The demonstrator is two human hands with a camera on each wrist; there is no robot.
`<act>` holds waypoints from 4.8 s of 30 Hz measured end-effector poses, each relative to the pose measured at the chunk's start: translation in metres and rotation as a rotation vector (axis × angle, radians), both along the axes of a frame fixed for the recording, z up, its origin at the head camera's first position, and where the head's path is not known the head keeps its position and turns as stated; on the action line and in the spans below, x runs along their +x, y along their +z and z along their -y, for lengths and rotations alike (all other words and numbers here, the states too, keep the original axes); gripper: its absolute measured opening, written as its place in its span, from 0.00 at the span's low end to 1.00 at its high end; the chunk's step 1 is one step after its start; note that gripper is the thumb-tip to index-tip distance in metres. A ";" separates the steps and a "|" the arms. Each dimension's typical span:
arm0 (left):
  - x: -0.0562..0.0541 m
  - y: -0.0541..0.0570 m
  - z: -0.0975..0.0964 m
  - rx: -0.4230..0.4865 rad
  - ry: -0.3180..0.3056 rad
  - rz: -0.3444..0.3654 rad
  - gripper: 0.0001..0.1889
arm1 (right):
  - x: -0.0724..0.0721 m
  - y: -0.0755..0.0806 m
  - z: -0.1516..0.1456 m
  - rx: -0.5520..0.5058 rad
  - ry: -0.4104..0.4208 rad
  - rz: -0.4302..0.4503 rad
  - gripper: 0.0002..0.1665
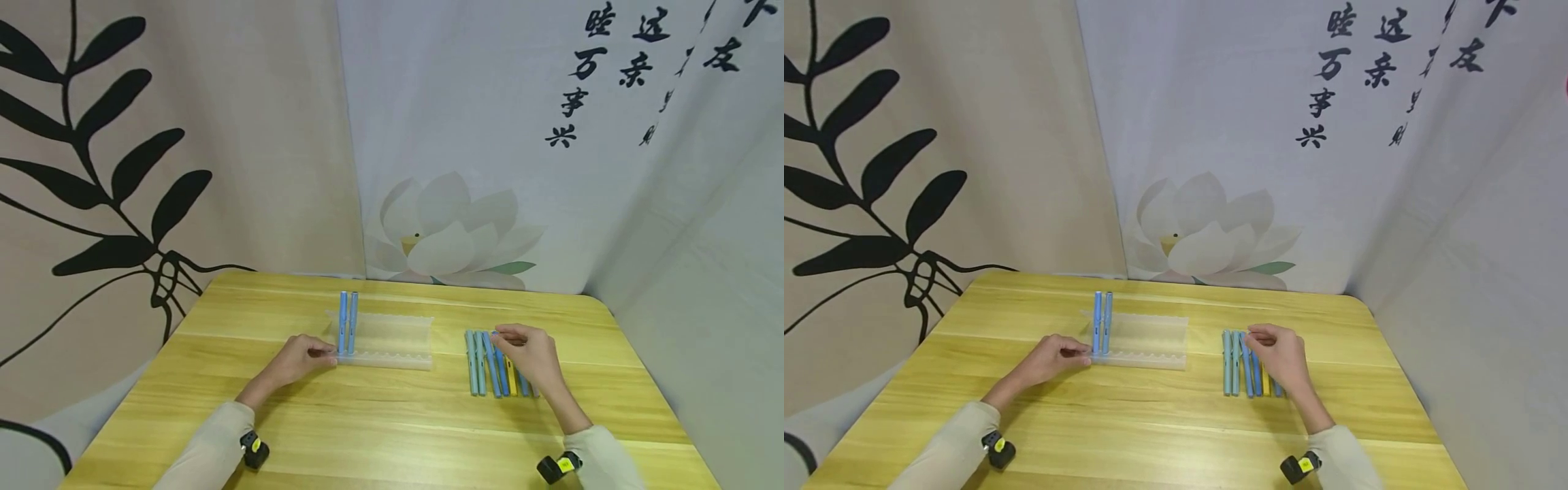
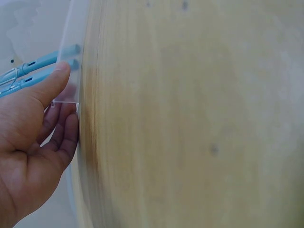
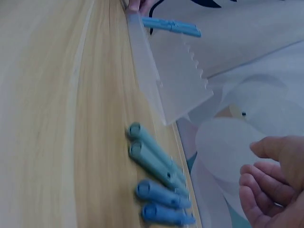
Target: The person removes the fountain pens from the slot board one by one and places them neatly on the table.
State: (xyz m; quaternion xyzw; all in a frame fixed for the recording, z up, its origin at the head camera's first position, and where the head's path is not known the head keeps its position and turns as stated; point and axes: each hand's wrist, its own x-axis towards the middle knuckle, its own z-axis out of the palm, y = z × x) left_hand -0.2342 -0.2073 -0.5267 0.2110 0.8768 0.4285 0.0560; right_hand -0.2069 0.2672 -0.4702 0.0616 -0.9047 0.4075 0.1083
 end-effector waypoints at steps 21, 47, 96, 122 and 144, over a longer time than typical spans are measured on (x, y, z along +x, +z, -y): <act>-0.001 0.000 0.001 -0.002 -0.002 -0.003 0.15 | -0.014 0.006 0.082 -0.140 0.178 -0.030 0.16; -0.002 0.001 0.000 0.003 -0.017 -0.005 0.15 | -0.023 -0.016 0.187 -0.195 0.319 0.056 0.12; -0.003 -0.002 -0.001 0.011 -0.024 -0.010 0.13 | -0.046 -0.036 0.245 -0.226 0.284 0.074 0.07; -0.001 -0.001 -0.001 -0.012 -0.003 -0.016 0.15 | -0.030 -0.007 0.203 -0.216 0.293 0.010 0.13; -0.001 0.000 -0.001 -0.012 0.016 0.002 0.15 | -0.009 -0.001 0.148 -0.282 0.190 0.006 0.13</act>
